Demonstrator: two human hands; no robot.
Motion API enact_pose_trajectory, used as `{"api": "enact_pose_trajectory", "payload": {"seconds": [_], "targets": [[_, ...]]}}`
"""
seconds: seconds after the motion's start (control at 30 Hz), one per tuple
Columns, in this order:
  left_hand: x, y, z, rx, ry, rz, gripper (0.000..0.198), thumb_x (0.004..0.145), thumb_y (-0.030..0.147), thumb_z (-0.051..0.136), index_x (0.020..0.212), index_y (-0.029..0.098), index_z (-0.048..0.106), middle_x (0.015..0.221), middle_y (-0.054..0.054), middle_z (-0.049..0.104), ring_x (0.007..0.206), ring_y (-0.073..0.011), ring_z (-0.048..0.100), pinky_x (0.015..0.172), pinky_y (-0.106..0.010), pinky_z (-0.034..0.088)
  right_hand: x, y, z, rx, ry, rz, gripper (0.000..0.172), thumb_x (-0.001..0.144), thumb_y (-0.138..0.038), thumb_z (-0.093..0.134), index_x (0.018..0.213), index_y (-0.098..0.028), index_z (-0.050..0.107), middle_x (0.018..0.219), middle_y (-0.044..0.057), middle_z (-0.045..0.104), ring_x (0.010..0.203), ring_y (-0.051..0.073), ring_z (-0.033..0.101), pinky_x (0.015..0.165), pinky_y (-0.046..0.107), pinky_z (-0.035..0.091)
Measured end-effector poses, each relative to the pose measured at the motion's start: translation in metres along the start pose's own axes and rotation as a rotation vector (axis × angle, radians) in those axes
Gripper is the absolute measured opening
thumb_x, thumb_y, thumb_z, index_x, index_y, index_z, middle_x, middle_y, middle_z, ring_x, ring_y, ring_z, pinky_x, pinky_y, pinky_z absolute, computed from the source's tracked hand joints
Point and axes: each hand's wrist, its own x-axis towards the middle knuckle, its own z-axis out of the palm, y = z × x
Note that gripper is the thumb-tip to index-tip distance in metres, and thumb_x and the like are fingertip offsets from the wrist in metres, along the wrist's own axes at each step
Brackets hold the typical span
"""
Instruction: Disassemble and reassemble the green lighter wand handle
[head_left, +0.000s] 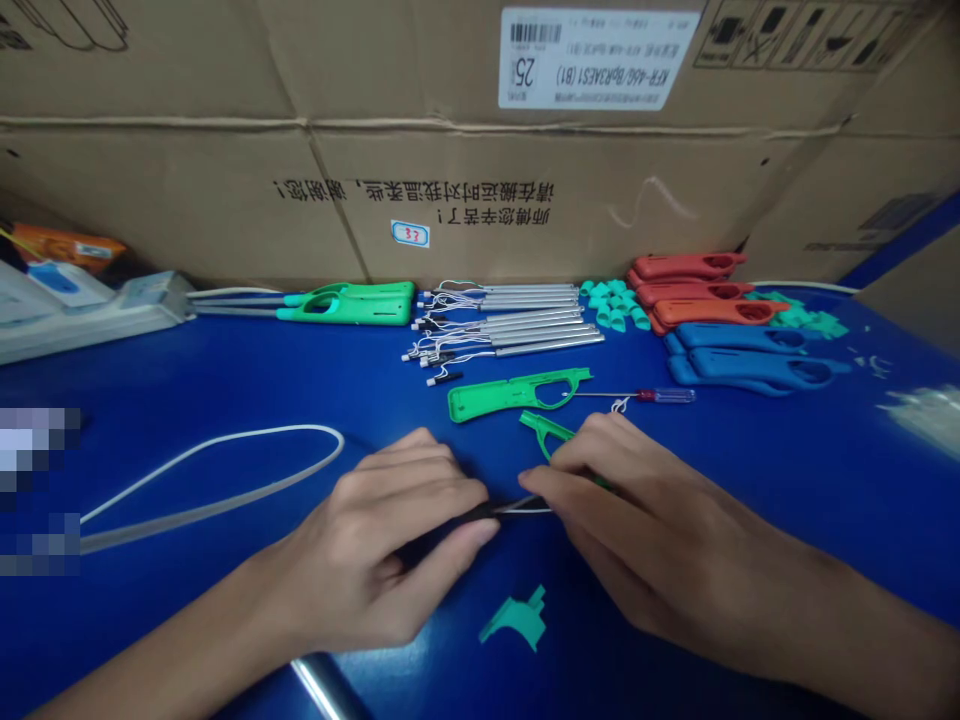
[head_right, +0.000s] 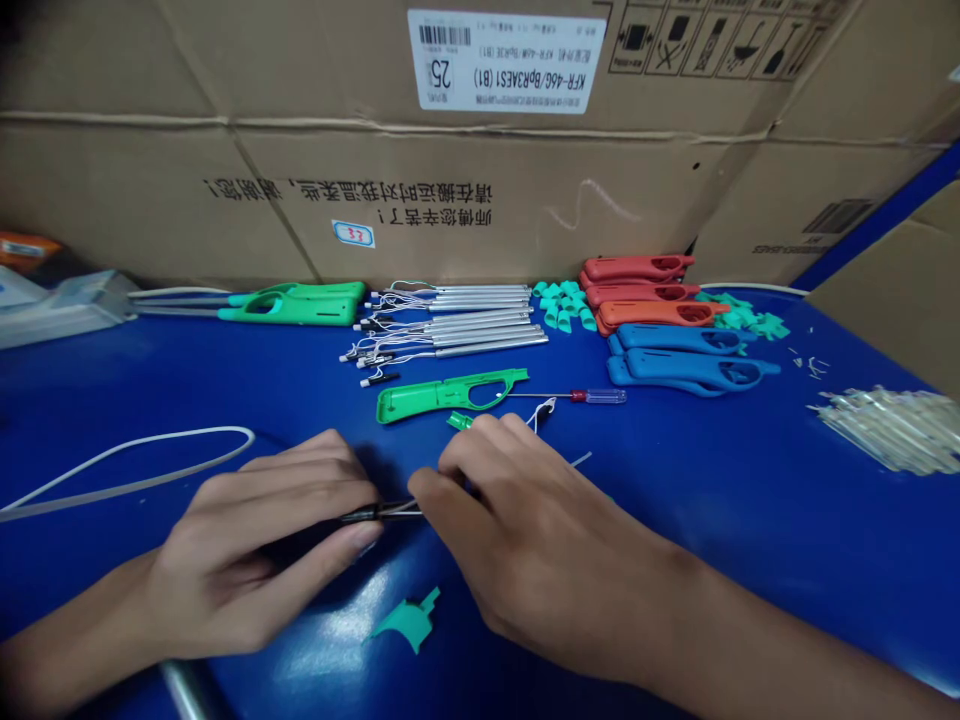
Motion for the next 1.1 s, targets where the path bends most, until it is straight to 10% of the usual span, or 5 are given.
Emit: {"api": "enact_pose_trajectory", "payload": {"seconds": [1.1], "targets": [[-0.002, 0.004, 0.005, 0.021, -0.028, -0.003, 0.018, 0.084, 0.003, 0.065, 0.100, 0.010, 0.066, 0.078, -0.008, 0.069, 0.070, -0.0183, 0.062, 0.065, -0.035, 0.045, -0.003, -0.010, 0.011, 0.157, 0.030, 0.101, 0.013, 0.097, -0.012, 0.048, 0.095, -0.013, 0.061, 0.086, 0.004, 0.058, 0.081, 0.017, 0.049, 0.084, 0.039, 0.042]]}}
